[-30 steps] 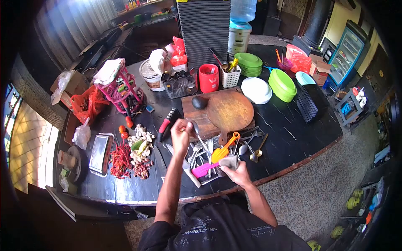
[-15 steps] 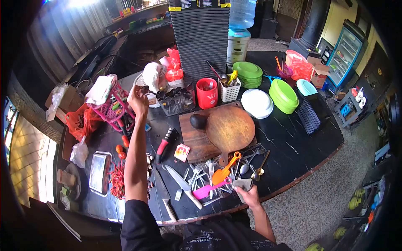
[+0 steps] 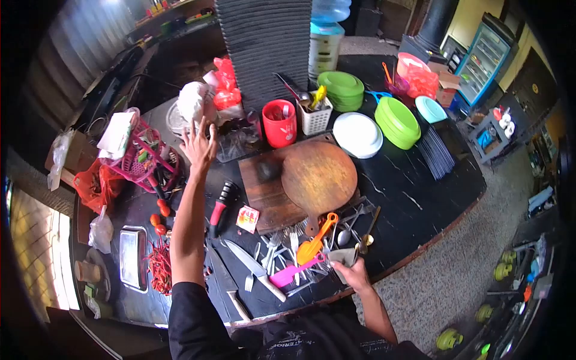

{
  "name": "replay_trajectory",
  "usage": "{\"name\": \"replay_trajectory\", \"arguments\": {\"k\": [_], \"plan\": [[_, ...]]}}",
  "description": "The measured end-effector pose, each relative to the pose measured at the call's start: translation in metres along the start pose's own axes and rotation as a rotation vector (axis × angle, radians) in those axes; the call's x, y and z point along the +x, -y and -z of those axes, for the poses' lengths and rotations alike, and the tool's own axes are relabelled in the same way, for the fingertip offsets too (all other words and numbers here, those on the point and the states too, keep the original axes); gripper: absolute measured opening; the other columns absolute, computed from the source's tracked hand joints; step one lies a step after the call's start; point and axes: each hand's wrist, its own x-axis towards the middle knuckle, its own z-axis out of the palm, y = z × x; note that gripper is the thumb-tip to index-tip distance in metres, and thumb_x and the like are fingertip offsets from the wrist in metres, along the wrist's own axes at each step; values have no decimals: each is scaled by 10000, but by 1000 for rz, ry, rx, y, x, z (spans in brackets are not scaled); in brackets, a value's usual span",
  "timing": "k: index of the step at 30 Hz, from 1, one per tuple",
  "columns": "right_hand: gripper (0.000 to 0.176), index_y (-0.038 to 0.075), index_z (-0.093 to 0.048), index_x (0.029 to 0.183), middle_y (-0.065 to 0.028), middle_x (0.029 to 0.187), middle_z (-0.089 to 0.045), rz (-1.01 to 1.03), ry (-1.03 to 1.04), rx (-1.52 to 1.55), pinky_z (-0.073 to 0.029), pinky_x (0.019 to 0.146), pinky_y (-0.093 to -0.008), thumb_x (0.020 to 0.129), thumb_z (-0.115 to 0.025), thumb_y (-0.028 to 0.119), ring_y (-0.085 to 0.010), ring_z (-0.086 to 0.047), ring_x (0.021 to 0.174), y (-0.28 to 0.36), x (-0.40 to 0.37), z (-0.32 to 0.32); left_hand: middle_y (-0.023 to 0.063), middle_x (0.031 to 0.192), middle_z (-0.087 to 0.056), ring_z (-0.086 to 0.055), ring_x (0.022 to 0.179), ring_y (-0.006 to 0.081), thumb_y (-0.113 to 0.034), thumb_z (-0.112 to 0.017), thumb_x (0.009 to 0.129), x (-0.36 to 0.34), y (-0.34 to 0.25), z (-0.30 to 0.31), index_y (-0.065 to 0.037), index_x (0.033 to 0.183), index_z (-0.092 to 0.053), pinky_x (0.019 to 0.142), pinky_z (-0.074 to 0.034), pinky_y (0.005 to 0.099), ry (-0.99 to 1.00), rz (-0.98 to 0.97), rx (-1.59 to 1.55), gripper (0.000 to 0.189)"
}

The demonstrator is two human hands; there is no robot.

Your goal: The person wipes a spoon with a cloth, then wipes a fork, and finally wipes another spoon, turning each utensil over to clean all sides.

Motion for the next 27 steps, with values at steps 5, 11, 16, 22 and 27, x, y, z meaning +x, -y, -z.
{"name": "replay_trajectory", "arguments": {"k": [5, 11, 16, 22, 27], "plan": [[290, 5, -688, 1100, -52, 1022, -714, -5, 8, 14, -520, 830, -289, 841, -766, 108, -127, -657, 928, 4, -1, 0, 95, 1628, -209, -165, 1477, 437, -591, -357, 989, -24, -13, -12, -340, 1483, -419, 1057, -234, 744, 132, 11, 156, 558], [251, 13, -690, 1089, -43, 1006, -713, -10, -79, 49, -525, 825, -291, 853, -735, 86, -123, -655, 917, 3, -11, 17, 161, 1519, -396, -318, 1395, 442, -495, -473, 991, -52, -35, -27, -217, 1379, -540, 1015, -338, 660, -205, -93, 30, 482], [252, 14, -704, 1055, -34, 990, -710, -1, -242, 84, -523, 797, -287, 827, -758, 106, -115, -654, 892, -4, -17, 40, 204, 847, -559, -551, 794, 398, -88, -615, 889, -137, -106, -27, -33, 870, -548, 703, -443, 450, -75, -281, -560, 89], [267, 24, -690, 1071, -28, 988, -701, 1, -360, 126, -522, 785, -285, 825, -759, 101, -113, -651, 875, 2, -31, 69, 189, 894, -590, -610, 876, 397, 49, -571, 719, -304, -226, 19, -26, 1076, -561, 762, -504, 474, 443, -438, -934, 365], [285, 28, -675, 1083, -33, 1009, -691, 61, -395, 158, -520, 812, -286, 821, -766, 94, -119, -647, 890, -10, -47, 84, 175, 1012, -584, -557, 1052, 360, -123, -650, 795, -365, -258, 23, -35, 1149, -540, 944, -455, 446, 498, -631, -603, 381]]}}
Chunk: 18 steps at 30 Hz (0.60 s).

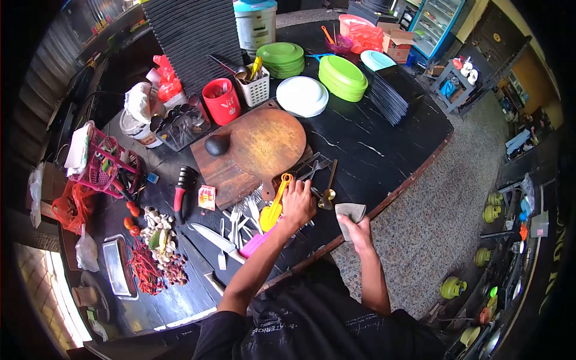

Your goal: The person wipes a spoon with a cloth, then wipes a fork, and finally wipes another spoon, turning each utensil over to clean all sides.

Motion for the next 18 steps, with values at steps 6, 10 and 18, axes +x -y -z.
{"name": "replay_trajectory", "arguments": {"k": [6, 10, 18], "plan": [[270, 43, -679, 1071, -7, 1013, -681, -4, -31, 10, -509, 831, -279, 818, -763, 80, -101, -631, 913, -3, -14, 7, 138, 1072, -599, -541, 1115, 300, -208, -688, 748, -6, 12, -24, -75, 1111, -606, 887, -443, 435, 83, 9, 315, 395], [261, 43, -679, 1063, -7, 994, -682, -20, -16, -1, -508, 824, -276, 818, -763, 78, -95, -631, 893, -7, -14, 12, 132, 1057, -615, -565, 1083, 297, -206, -668, 775, -4, 5, -9, -60, 1039, -621, 859, -469, 440, 82, 64, 252, 305], [271, 30, -687, 1058, -21, 991, -691, 14, 29, -16, -516, 806, -282, 814, -776, 108, -108, -642, 883, 1, -12, 13, 93, 834, -667, -639, 783, 295, -70, -726, 764, 7, 18, 44, -79, 873, -686, 710, -526, 403, -463, 24, -213, 116]]}}
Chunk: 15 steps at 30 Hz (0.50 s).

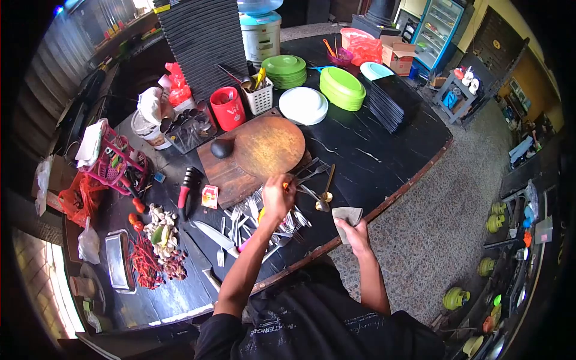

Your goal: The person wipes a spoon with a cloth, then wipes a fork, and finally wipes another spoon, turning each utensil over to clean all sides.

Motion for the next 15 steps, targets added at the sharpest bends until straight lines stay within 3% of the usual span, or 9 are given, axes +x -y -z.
{"name": "replay_trajectory", "arguments": {"k": [3, 4, 6, 8, 10, 12, 13, 14, 15], "plan": [[287, 21, -688, 1060, -30, 984, -696, 20, 35, 12, -523, 801, -290, 812, -786, 126, -116, -648, 875, 2, 0, -5, 55, 819, -687, -586, 675, 108, -1, -782, 747, 15, -30, 38, -49, 878, -690, 646, -477, 257, -88, 323, -302, 167], [278, 22, -690, 1056, -25, 974, -697, 30, 59, 24, -523, 796, -287, 815, -783, 122, -113, -648, 870, 5, -1, -8, 40, 835, -691, -628, 761, 102, 39, -691, 824, 19, -24, 40, -6, 932, -692, 720, -503, 253, -119, 325, -441, 117], [271, 23, -692, 1057, -24, 973, -699, 28, 68, 18, -523, 794, -284, 819, -778, 119, -110, -648, 871, 9, -3, -15, 44, 852, -689, -634, 787, 107, 9, -656, 893, 27, -41, 61, -4, 934, -686, 748, -507, 257, -173, 468, -926, 52], [265, 24, -694, 1058, -23, 971, -701, 28, 81, 11, -522, 792, -280, 823, -774, 117, -108, -648, 872, 13, -4, -22, 69, 949, -670, -663, 841, 171, -116, -660, 950, 30, -36, 66, -27, 978, -622, 818, -550, 327, -291, 543, -1134, 101], [271, 22, -697, 1070, -27, 981, -706, 54, 138, 33, -522, 793, -278, 829, -770, 123, -106, -649, 881, 15, -4, -30, 55, 884, -632, -675, 815, 209, -157, -624, 980, 34, -51, 81, -73, 1083, -567, 786, -573, 381, -314, 579, -1314, 145], [271, 20, -698, 1082, -29, 991, -707, 75, 156, 9, -520, 792, -278, 845, -760, 136, -106, -649, 887, 15, -1, -36, 59, 787, -627, -653, 657, 204, -218, -562, 1017, 29, -69, 95, -116, 1103, -519, 608, -574, 324, -300, 664, -1490, 141], [272, 18, -699, 1094, -31, 1001, -709, 93, 164, -13, -519, 792, -278, 861, -750, 149, -107, -649, 892, 16, 0, -40, 18, 680, -535, -555, 501, 157, -295, -507, 1038, 23, -66, 98, -128, 1136, -501, 428, -472, 276, -230, 585, -1500, 194], [272, 18, -699, 1094, -31, 1001, -709, 95, 174, -13, -519, 792, -278, 861, -750, 149, -107, -649, 892, 17, 1, -44, -8, 625, -446, -410, 414, 108, -343, -462, 1051, 18, -67, 102, -138, 1126, -502, 353, -326, 250, -182, 635, -1425, 222], [277, 13, -697, 1102, -34, 1009, -711, 126, 148, -4, -518, 793, -279, 877, -739, 169, -111, -652, 897, 22, 2, -50, -15, 630, -424, -364, 420, 92, -365, -460, 1049, 12, -64, 102, -156, 1171, -500, 364, -283, 230, -96, 646, -1377, 245]]}}
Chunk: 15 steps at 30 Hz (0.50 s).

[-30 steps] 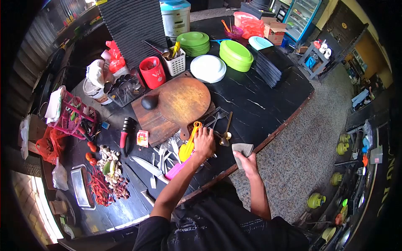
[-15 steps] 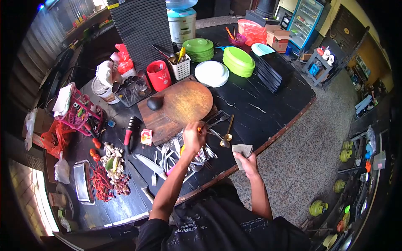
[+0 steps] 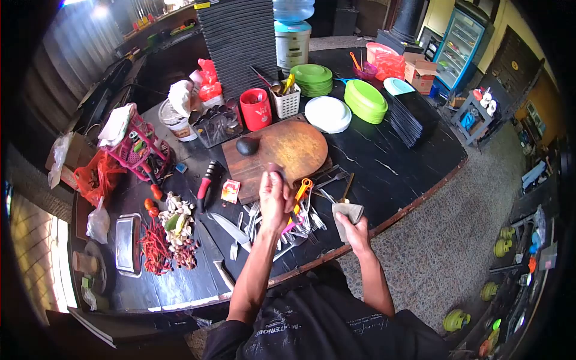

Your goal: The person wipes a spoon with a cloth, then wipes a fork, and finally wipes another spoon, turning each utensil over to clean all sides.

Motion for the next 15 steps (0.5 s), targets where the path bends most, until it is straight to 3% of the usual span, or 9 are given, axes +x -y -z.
{"name": "replay_trajectory", "arguments": {"k": [2, 4, 6, 7, 9, 11, 15], "plan": [[294, -2, -687, 1122, -51, 1021, -717, 89, -18, 5, -517, 794, -288, 921, -703, 212, -128, -660, 906, 10, 4, -13, -24, 621, -362, -283, 438, 79, -415, -453, 1045, -8, 9, 6, -197, 1185, -500, 388, -208, 221, 20, 121, 105, 264], [290, -4, -683, 1127, -61, 1024, -720, 175, -24, -38, -517, 800, -292, 929, -692, 208, -134, -663, 912, 14, 11, -22, -16, 665, -377, -329, 478, 89, -227, -429, 998, -19, 14, 11, -192, 1104, -421, 404, -224, 226, -33, 297, 23, 112], [263, -6, -678, 1141, -87, 1056, -709, 228, -30, -103, -513, 834, -308, 941, -669, 163, -172, -667, 953, 19, 18, -28, -9, 707, -389, -357, 510, 94, -75, -377, 876, -27, 15, 12, -170, 1056, -342, 415, -243, 226, 17, 381, 97, 206], [263, -6, -678, 1141, -87, 1056, -709, 229, -27, -102, -513, 834, -308, 941, -669, 163, -172, -667, 953, 29, 19, -35, -10, 720, -433, -348, 504, 76, -74, -412, 952, -29, 19, 15, -144, 1069, -392, 415, -245, 218, 43, 378, 137, 138], [249, 7, -689, 1140, -90, 1069, -676, 605, -61, -187, -508, 855, -318, 919, -682, 119, -208, -658, 982, 52, 16, -49, -13, 743, -511, -372, 503, 50, -94, -455, 1016, -36, 20, 20, -112, 1047, -469, 415, -252, 202, 137, 360, 204, 38], [359, 61, -710, 1152, -87, 1033, -641, 841, -51, -461, -506, 823, -360, 794, -729, 42, -254, -631, 951, 69, 11, -53, -19, 738, -602, -463, 527, 26, -150, -492, 1039, -40, 22, 35, -72, 1012, -584, 417, -284, 187, 182, 334, 385, 123], [495, 143, -707, 1204, -56, 1041, -630, 1118, 168, -778, -501, 784, -369, 714, -737, 74, -255, -598, 928, 61, 8, -54, -41, 755, -595, -441, 536, 18, -121, -481, 1032, -52, 14, 24, -52, 1125, -601, 436, -295, 191, 199, 223, 528, 167]]}}
